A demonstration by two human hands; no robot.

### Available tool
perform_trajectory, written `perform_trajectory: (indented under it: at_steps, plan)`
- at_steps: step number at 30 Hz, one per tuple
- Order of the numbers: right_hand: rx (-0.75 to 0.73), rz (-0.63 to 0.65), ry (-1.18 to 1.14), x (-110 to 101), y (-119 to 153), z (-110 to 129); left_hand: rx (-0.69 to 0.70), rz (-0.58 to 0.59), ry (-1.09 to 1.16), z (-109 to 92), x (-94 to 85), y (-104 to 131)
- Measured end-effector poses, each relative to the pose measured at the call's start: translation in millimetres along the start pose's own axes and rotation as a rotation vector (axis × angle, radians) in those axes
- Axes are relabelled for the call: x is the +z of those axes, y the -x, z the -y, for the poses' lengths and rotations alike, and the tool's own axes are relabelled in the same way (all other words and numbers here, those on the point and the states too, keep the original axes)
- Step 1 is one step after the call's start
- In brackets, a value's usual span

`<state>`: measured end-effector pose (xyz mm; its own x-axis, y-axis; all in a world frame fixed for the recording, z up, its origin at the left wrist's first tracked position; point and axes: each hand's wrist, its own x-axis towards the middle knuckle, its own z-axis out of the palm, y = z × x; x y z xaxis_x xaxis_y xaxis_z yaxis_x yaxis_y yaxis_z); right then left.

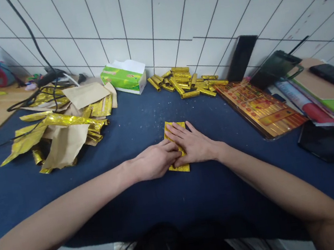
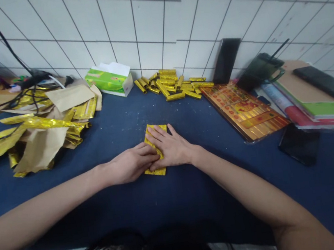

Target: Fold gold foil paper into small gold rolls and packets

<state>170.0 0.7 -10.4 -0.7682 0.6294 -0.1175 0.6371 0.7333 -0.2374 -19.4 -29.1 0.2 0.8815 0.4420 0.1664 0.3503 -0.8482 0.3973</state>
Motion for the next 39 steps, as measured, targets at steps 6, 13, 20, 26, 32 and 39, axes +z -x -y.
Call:
perform_trajectory:
  at_steps: [6, 13, 20, 26, 32, 39]
  plan:
    - [0.022, -0.214, -0.252, -25, 22, -5, -0.055, 0.034, -0.008, -4, -5.0, 4]
    - [-0.172, -0.235, 0.104, -20, 59, 30, -0.078, 0.062, 0.076, -4, -11.3, 0]
    - [-0.174, -0.434, -0.004, 7, 52, 27, -0.113, 0.103, 0.135, -5, -18.0, 0]
    - [-0.008, -0.506, -0.375, 9, 51, 23, -0.155, 0.109, 0.117, -6, -16.0, 1]
    - [0.145, -0.456, -0.534, 1, 45, 23, -0.183, 0.049, 0.137, -5, -12.0, -1]
    - [0.342, -0.376, -0.576, -2, 42, 22, -0.240, 0.012, 0.226, -1, -10.6, -7]
